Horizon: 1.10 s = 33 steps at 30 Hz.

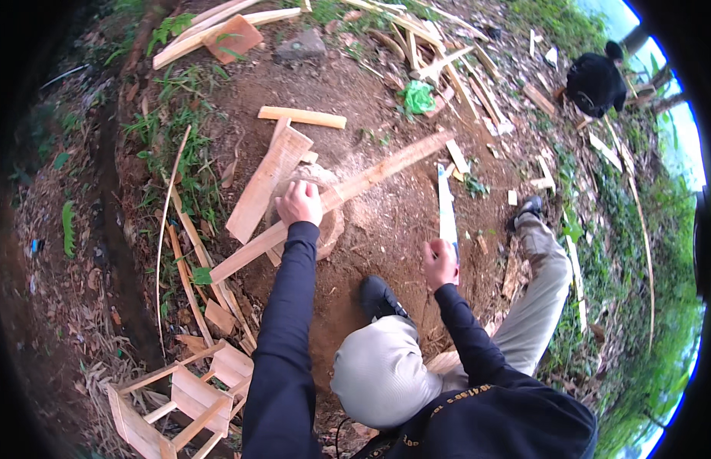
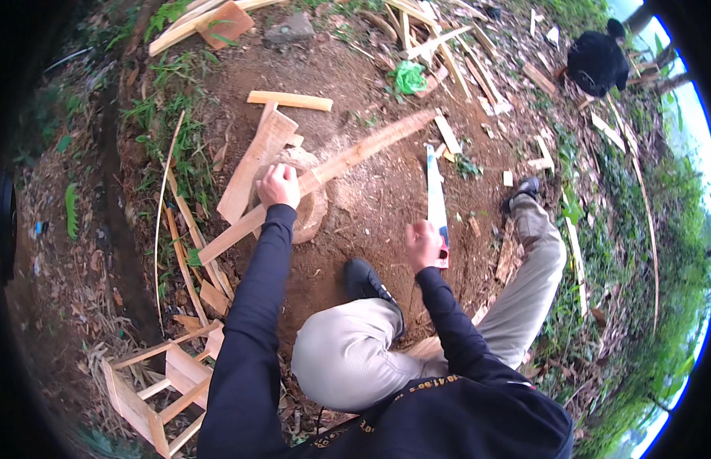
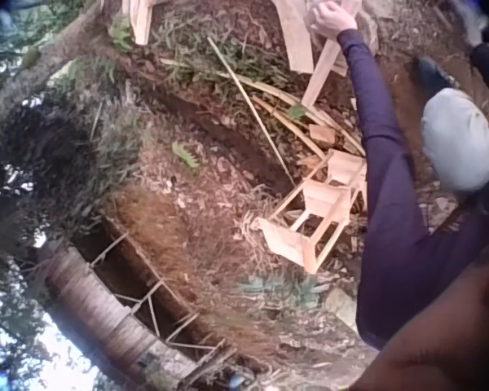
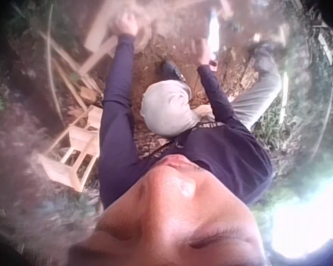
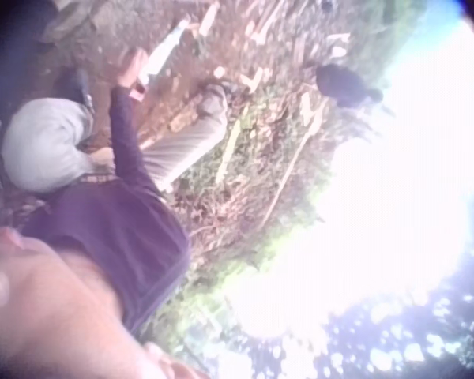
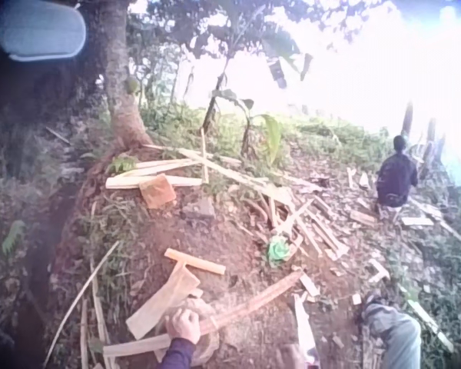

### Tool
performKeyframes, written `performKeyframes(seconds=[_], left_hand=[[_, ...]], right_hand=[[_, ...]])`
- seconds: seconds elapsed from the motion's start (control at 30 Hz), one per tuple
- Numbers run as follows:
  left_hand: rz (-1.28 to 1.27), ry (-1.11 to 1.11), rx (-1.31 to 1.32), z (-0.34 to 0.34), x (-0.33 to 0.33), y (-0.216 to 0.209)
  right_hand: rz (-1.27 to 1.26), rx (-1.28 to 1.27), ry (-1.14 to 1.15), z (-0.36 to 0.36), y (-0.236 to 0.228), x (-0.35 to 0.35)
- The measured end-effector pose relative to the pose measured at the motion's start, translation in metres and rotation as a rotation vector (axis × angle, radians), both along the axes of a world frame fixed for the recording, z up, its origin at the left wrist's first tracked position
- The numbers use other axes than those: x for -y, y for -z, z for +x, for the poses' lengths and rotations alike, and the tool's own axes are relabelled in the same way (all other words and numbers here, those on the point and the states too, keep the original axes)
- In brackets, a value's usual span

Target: The person uses a red hand saw to cut a long wooden plank resting on a tree stump. They hold the wood steady with their left hand while sawing with their right hand, creating smaller pieces of wood.

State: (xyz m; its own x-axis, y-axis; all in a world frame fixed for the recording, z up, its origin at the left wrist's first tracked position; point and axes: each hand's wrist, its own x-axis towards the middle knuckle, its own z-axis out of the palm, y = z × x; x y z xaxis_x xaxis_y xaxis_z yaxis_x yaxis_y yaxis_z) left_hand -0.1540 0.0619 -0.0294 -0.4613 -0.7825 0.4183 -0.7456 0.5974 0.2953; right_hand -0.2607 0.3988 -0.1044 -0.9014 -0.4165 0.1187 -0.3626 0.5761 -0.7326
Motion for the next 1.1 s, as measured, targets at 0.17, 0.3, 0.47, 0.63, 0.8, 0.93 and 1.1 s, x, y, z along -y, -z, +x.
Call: performKeyframes(seconds=[0.17,0.3,0.47,0.63,0.8,0.93,1.1], left_hand=[[-0.026,0.043,-0.023,0.0,-0.002,0.002],[-0.052,0.056,-0.018,0.003,0.002,-0.002],[-0.037,0.063,-0.024,0.0,-0.002,-0.005],[-0.028,0.058,-0.023,0.003,0.001,-0.004],[-0.028,0.068,-0.031,0.002,-0.003,-0.005],[0.007,0.063,-0.035,-0.001,-0.005,-0.003],[0.043,0.052,-0.035,-0.006,-0.009,-0.007]], right_hand=[[0.297,0.003,0.066,-0.005,0.087,-0.094],[0.303,-0.03,-0.077,0.005,0.101,-0.095],[0.458,-0.082,0.007,0.013,0.107,-0.094],[0.578,-0.14,-0.054,0.013,0.117,-0.097],[0.307,-0.236,-0.107,0.001,0.115,-0.101],[-0.054,0.137,0.208,-0.007,0.097,-0.105],[-0.411,0.284,0.274,-0.047,0.055,-0.113]])
